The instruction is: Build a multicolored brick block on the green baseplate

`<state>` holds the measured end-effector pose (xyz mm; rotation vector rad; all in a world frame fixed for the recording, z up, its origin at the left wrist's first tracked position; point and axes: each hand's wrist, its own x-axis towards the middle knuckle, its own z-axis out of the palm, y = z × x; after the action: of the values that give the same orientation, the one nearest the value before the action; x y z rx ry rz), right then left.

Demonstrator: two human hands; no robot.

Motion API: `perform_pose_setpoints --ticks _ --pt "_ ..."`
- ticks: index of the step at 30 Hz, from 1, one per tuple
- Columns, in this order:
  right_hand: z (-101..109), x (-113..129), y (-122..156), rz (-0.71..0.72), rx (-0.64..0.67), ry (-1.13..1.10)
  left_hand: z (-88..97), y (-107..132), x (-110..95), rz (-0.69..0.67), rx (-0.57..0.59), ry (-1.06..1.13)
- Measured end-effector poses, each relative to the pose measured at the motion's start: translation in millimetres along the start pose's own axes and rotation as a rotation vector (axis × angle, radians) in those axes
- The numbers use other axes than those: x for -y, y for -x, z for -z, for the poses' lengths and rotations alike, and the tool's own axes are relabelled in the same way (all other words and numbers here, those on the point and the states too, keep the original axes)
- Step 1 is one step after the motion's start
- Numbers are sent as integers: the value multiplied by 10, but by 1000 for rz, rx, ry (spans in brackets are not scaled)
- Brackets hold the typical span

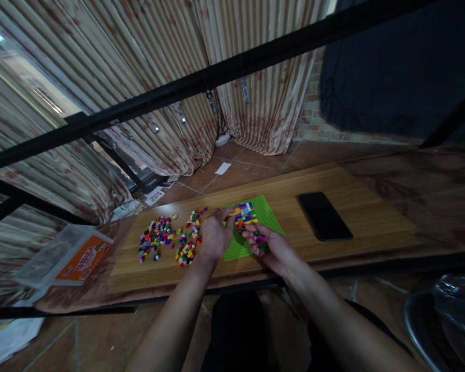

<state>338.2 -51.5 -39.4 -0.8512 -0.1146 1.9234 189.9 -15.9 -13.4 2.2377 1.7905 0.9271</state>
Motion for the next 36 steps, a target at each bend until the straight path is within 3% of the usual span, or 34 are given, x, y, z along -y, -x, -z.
perform_pose_setpoints --ticks 7,25,36 --pt "-9 13 16 30 -24 53 -88 -82 -40 -65 109 -175" --pt "18 6 2 58 4 73 -112 -53 -9 -135 172 -341" --pt "19 12 12 72 20 88 -131 -94 -106 39 140 -283"
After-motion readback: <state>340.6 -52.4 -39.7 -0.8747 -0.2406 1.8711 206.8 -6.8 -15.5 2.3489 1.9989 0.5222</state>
